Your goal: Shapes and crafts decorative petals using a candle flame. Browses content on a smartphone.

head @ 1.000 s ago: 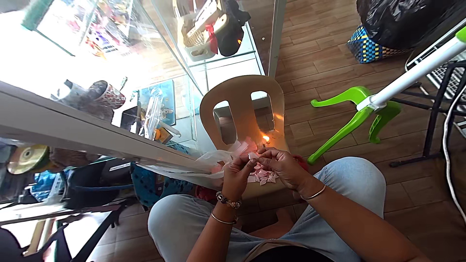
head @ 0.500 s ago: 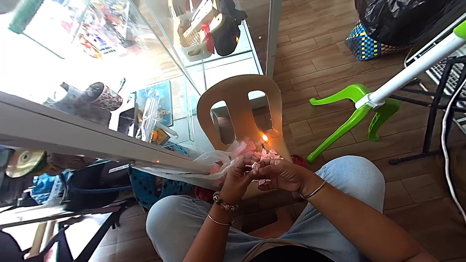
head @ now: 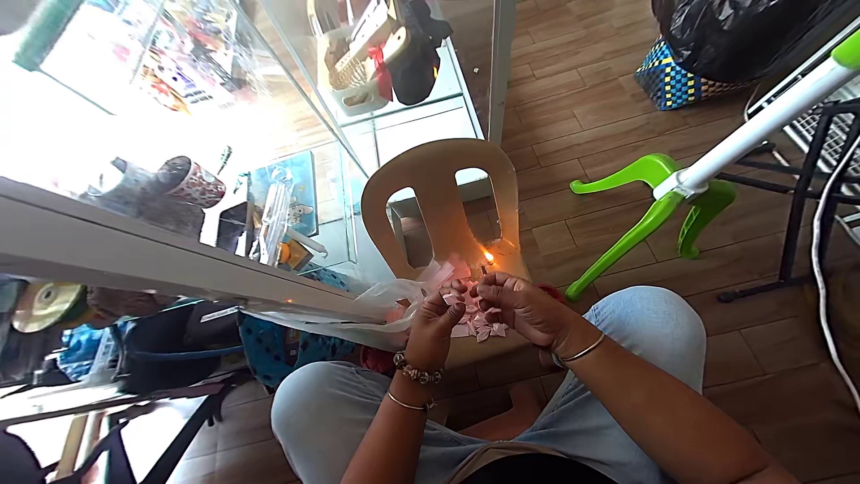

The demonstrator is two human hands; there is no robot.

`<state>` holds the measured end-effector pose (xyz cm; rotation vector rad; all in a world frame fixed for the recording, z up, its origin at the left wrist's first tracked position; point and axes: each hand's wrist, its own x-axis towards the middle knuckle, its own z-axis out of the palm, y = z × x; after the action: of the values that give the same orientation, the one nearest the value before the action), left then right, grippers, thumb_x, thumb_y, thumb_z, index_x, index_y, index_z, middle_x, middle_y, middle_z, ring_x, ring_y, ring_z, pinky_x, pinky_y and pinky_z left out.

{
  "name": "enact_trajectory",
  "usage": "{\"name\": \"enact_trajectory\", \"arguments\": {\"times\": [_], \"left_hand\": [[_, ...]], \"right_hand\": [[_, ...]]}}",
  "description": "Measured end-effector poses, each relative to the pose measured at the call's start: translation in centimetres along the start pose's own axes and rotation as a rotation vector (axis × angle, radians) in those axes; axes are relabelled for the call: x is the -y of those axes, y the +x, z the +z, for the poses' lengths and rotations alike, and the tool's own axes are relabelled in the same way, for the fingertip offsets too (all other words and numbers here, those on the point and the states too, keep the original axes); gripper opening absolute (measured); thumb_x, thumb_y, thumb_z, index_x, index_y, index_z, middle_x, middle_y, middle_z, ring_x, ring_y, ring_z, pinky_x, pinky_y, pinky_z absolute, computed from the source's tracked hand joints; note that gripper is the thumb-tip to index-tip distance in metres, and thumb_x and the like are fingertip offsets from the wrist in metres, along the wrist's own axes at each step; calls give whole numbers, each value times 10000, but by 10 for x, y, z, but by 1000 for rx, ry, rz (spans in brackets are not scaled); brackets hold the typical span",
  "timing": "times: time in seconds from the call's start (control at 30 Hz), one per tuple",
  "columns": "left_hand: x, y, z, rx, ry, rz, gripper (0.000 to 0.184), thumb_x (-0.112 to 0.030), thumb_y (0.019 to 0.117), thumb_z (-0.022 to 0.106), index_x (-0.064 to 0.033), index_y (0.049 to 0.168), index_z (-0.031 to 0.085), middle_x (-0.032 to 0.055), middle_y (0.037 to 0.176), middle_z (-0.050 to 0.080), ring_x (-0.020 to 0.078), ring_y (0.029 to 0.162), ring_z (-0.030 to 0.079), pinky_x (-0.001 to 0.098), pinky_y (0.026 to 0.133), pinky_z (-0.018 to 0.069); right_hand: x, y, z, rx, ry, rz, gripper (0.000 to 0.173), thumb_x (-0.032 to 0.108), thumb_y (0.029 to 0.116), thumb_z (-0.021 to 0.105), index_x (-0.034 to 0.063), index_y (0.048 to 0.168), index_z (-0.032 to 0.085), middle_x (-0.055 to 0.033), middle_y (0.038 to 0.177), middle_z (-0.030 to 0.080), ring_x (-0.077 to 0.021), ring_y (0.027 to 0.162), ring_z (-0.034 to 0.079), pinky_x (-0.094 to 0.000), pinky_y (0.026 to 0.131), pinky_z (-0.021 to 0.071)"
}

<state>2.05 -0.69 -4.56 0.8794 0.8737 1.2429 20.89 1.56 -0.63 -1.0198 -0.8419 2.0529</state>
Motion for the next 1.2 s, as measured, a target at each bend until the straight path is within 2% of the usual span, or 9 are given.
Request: {"name": "enact_trajectory", "arguments": {"times": [0.17,0.47,0.53,0.6,0.67,0.8,0.93,1.1,1.2], "left_hand": [[-2,1,12,-132,-125,-38,157,34,910,654,-105,916,725,10,1003,732,97,951,687,295,889,575],[2,7,27,-127,-101,-54,168,67,916,637,-71,918,732,27,979,733,108,927,689,299,876,577],[0,8,30,-92,-44,-75,193,62,923,632,-57,1061,694,37,1009,728,119,926,695,313,886,580],[-3,9,30,20,123,-42,484,30,920,647,-78,1374,523,34,1150,689,124,1000,688,314,917,580],[-5,13,25,96,400,66,581,-56,929,679,-54,1464,453,48,1240,660,132,1083,663,323,941,563],[-15,16,27,113,848,230,223,-144,963,674,-54,1166,696,25,1158,712,87,1131,632,350,1028,477],[-13,20,27,105,1190,305,199,-240,972,652,-102,1074,752,31,1076,736,194,1089,661,573,1015,417],[0,31,37,70,951,169,122,-95,944,636,-2,998,696,31,947,698,39,878,647,241,834,541],[16,50,36,-13,806,-49,82,-56,946,667,11,992,675,2,830,685,13,718,624,203,692,533]], "right_hand": [[-9,0,2,31,-181,-356,204,46,942,676,1,1139,643,-66,1064,708,-100,971,679,-258,886,566],[-21,3,0,-148,-302,-543,80,46,953,674,-1,1011,702,-24,938,716,-29,828,669,-187,774,569],[-21,3,-2,-196,-442,-591,97,92,981,633,11,1021,668,-22,934,682,-15,824,648,-173,769,554],[-22,3,-6,-234,-605,-639,130,120,995,596,11,1025,659,-52,957,653,-52,865,635,-204,803,548],[-19,3,-11,-253,-775,-671,163,144,1011,576,8,1043,661,-90,991,649,-120,924,637,-268,847,546],[-13,-3,-16,-245,-970,-650,207,154,1030,551,-13,1060,670,-141,1048,665,-246,1030,644,-390,922,533],[-4,-9,-16,-225,-988,-508,234,156,1050,525,-31,1087,660,-164,1073,658,-273,1071,633,-405,960,512],[14,-13,-23,-307,-803,-360,238,171,1023,600,-13,1155,671,-168,1149,656,-277,1095,627,-430,968,509],[23,-15,-38,-453,-603,-424,380,224,1019,623,-3,1321,581,-189,1269,622,-281,1070,640,-456,901,543]]}}
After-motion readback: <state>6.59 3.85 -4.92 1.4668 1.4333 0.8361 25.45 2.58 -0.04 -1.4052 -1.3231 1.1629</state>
